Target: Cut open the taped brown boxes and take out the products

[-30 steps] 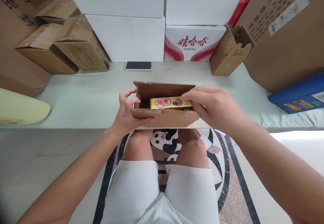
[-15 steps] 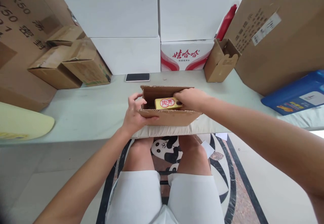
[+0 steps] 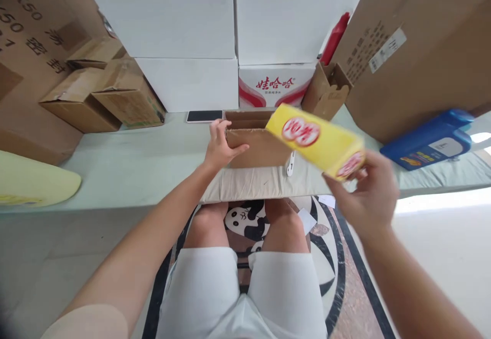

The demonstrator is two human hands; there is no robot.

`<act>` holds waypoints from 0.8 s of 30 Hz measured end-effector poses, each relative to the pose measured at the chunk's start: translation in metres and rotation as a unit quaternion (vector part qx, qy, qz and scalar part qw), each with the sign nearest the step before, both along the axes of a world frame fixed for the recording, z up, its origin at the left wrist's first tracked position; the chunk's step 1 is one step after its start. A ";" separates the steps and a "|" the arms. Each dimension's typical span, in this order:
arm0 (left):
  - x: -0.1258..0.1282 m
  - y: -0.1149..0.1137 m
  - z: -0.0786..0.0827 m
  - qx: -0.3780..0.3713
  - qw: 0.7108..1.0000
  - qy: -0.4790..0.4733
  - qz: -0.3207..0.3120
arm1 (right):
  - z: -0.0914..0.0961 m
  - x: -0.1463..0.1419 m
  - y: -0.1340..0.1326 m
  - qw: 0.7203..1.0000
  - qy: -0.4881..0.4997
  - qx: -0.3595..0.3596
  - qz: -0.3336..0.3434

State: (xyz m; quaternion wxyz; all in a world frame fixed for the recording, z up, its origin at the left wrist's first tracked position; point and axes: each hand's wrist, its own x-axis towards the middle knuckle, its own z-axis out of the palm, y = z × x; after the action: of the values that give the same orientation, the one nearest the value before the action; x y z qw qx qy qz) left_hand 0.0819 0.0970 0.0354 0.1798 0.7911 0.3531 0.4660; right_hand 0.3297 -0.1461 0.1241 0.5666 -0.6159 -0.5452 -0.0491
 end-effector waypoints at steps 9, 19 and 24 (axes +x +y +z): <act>-0.069 -0.203 -0.023 -0.420 0.882 -0.172 -0.125 | -0.087 -0.111 -0.129 0.838 0.485 -0.240 0.069; -0.125 -0.313 -0.009 -0.633 0.745 -0.118 -0.177 | -0.077 -0.157 -0.140 0.756 0.472 -0.359 0.277; -0.147 -0.304 0.018 -0.608 0.777 -0.091 -0.136 | -0.072 -0.169 -0.133 0.718 0.468 -0.412 0.311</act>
State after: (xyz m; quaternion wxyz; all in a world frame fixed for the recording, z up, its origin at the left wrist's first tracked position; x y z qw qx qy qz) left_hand -0.0651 -0.2072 0.0537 0.7163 0.5107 0.4339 0.1943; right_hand 0.1603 -0.2790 0.0519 0.4231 -0.5290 -0.3380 0.6533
